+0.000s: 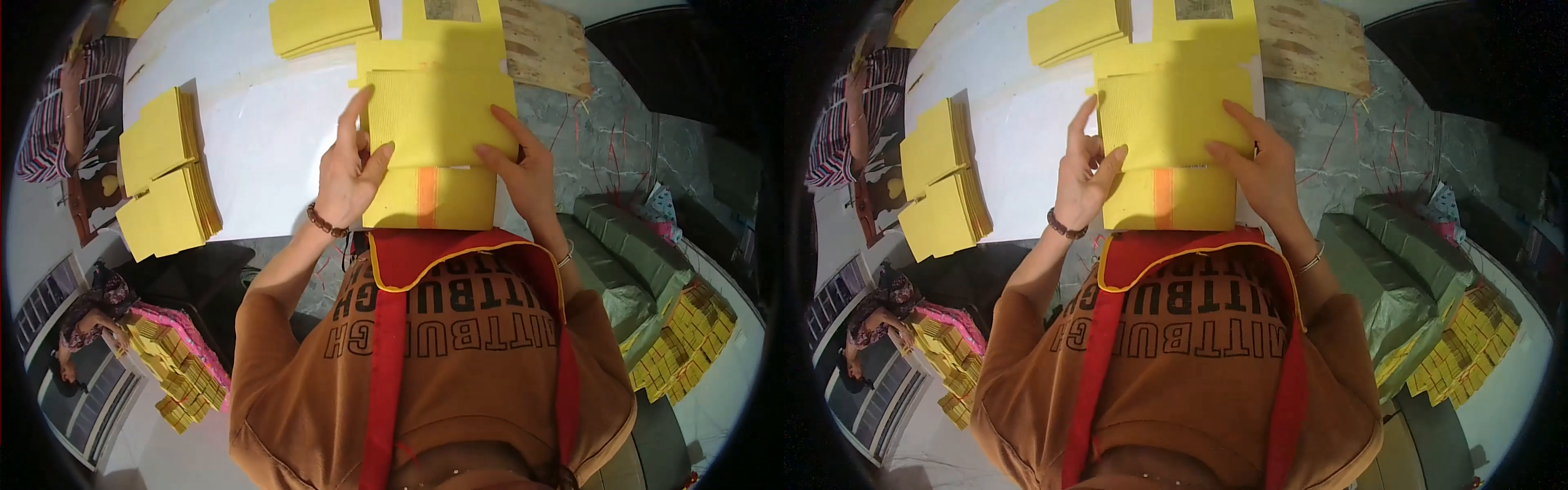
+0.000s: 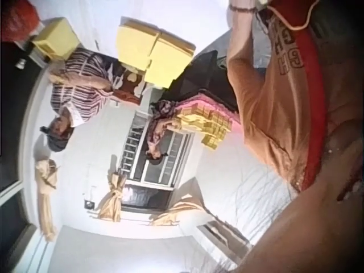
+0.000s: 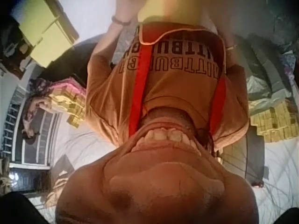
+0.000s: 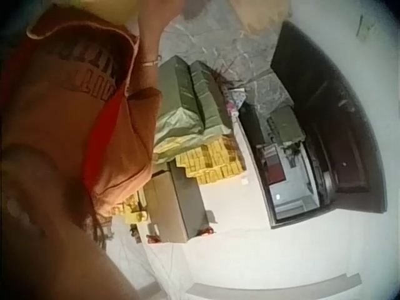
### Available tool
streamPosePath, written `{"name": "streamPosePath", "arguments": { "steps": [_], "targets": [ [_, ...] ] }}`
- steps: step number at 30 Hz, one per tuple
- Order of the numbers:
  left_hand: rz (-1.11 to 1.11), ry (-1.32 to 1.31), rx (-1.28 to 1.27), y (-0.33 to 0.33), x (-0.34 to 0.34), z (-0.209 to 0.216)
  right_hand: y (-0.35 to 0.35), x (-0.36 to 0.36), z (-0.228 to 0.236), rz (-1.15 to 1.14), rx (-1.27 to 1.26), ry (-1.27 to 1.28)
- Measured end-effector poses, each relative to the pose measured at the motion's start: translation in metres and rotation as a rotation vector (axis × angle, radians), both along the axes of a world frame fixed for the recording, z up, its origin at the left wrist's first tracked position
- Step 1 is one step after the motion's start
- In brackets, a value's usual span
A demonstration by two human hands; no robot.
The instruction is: Sorting, aligning, and stacking sheets of yellow joss paper with gold foil.
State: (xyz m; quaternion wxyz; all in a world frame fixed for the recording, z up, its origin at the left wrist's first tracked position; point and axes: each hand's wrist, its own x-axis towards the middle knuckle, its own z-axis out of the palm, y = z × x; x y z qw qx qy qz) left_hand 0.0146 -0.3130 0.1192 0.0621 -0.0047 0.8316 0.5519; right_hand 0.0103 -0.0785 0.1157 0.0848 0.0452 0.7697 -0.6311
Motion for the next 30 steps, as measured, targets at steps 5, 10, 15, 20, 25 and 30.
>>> {"name": "streamPosePath", "arguments": {
  "steps": [5,10,15,20,25,30],
  "targets": [
    [-0.072,-0.036,-0.139,-0.002,-0.005,0.007,0.0,-0.005,-0.005,0.022,0.003,-0.003],
    [-0.081,0.026,-0.205,0.0,-0.003,0.008,-0.003,-0.005,-0.003,-0.001,-0.072,-0.055],
    [-0.079,0.097,-0.228,0.001,-0.004,0.003,-0.003,-0.008,-0.005,0.003,-0.043,-0.049],
    [-0.089,0.103,-0.279,0.002,-0.004,0.007,-0.004,-0.006,-0.005,0.007,0.027,-0.006],
    [-0.078,0.168,-0.342,0.006,-0.005,0.009,-0.007,-0.003,-0.011,-0.031,0.006,0.06],
    [-0.111,0.247,-0.446,0.007,-0.006,0.009,-0.009,-0.002,-0.009,-0.041,-0.008,0.038]
  ]
}}
